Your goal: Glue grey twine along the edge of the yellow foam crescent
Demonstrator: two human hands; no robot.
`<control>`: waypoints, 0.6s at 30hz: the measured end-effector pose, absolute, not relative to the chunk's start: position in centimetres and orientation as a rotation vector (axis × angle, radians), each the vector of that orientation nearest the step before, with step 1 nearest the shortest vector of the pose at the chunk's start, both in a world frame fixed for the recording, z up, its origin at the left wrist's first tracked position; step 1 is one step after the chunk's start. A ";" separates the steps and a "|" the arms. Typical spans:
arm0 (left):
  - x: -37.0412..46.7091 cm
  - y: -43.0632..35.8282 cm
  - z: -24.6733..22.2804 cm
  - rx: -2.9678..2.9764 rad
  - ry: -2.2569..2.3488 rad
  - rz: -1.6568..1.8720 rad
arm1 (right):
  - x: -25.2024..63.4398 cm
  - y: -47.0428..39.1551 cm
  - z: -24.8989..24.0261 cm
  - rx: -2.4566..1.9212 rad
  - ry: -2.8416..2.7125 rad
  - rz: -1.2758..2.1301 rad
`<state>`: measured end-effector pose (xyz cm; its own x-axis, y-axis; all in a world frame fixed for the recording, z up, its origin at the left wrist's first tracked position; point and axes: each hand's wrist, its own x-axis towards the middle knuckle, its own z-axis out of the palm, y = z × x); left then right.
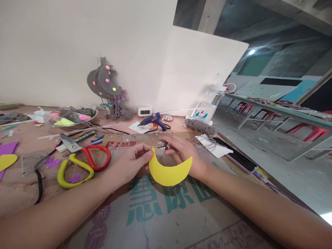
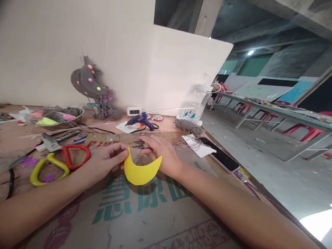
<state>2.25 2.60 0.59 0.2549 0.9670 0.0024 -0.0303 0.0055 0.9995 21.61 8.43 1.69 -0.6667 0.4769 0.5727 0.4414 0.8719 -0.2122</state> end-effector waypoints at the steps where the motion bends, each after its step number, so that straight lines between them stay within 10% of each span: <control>1: 2.2 2.6 0.6 1.304 0.996 1.030 | 21.6 8.3 1.8 -0.659 -2.406 0.034; 18: 2.3 2.5 0.7 1.356 1.005 0.961 | 21.6 8.6 1.1 -0.652 -2.457 -0.099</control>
